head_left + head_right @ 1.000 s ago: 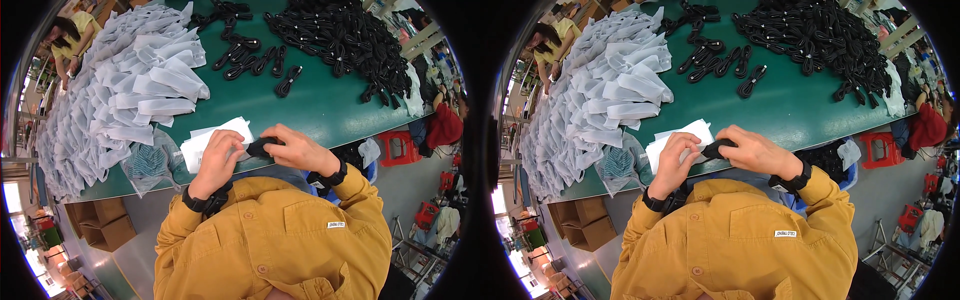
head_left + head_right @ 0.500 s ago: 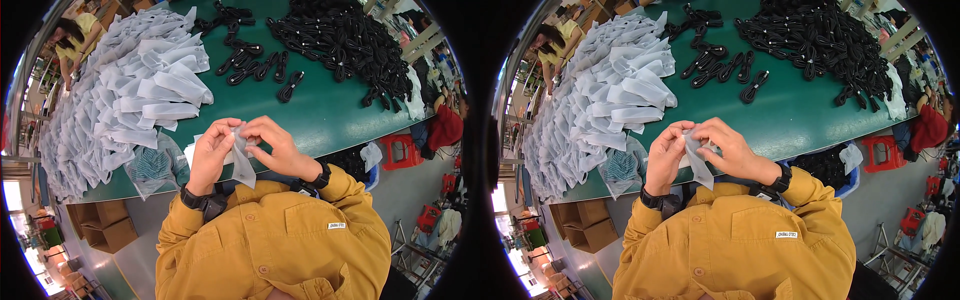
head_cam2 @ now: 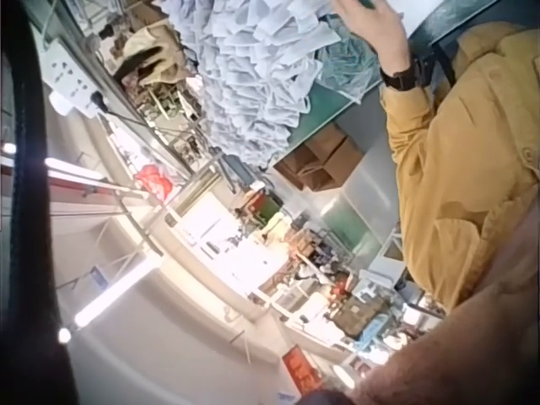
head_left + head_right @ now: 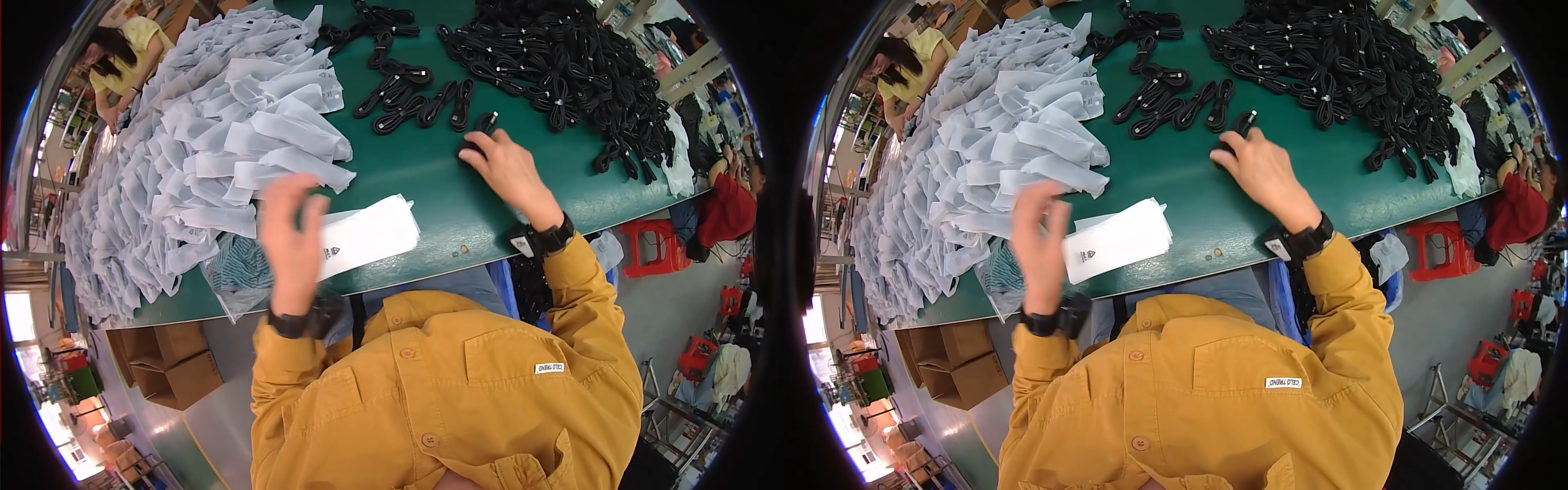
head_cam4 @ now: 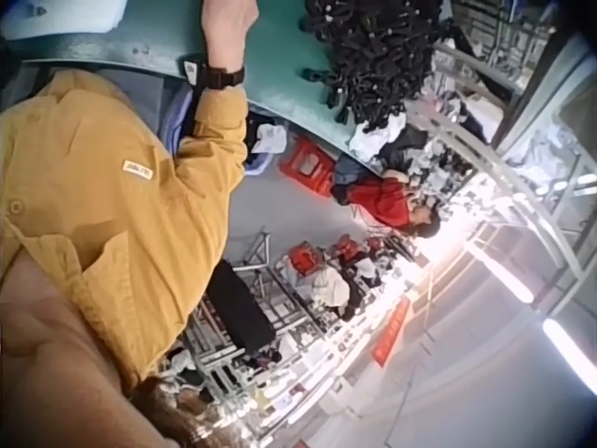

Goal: The person picks up a cable from a pile, slides it into a plastic sleeve, and sets the packaged item aside on the table, repeating the process for several cables.

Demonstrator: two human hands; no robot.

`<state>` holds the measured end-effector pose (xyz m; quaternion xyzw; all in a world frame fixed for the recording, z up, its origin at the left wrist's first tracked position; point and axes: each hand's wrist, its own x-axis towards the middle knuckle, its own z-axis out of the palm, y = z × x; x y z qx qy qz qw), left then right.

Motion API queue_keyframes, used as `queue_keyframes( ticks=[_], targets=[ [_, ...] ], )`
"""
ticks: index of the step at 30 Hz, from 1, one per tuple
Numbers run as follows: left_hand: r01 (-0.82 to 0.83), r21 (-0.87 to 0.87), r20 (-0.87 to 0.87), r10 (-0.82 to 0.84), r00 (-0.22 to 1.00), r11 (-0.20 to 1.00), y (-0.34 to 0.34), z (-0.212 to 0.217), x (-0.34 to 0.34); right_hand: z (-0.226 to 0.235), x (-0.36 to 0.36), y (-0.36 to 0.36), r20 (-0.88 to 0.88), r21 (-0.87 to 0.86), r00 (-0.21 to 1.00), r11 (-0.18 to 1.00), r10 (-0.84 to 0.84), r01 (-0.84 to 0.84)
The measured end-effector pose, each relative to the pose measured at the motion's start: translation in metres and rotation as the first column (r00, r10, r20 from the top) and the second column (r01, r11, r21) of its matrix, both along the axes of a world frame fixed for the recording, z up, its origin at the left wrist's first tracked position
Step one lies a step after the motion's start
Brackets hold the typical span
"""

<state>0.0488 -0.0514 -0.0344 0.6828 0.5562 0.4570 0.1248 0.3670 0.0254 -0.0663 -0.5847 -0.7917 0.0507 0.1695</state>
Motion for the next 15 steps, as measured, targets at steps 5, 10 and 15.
queue_keyframes(
  ticks=[5, 10, 15],
  targets=[
    [0.21, -0.175, -0.083, -0.227, 0.97, 0.962, -0.021, -0.049, 0.053, -0.012, -0.004, -0.023, -0.132, -0.037, 0.984, 0.992, 0.118, -0.124],
    [0.172, -0.183, -0.2, -0.208, 0.957, 0.968, -0.018, -0.065, 0.063, -0.001, -0.004, -0.032, -0.029, 0.206, 0.947, 0.929, 0.319, -0.307],
    [0.157, -0.17, -0.111, -0.177, 0.978, 0.973, -0.018, -0.069, 0.06, -0.013, 0.0, -0.033, -0.03, 0.203, 0.95, 0.932, 0.312, -0.3]
  ],
)
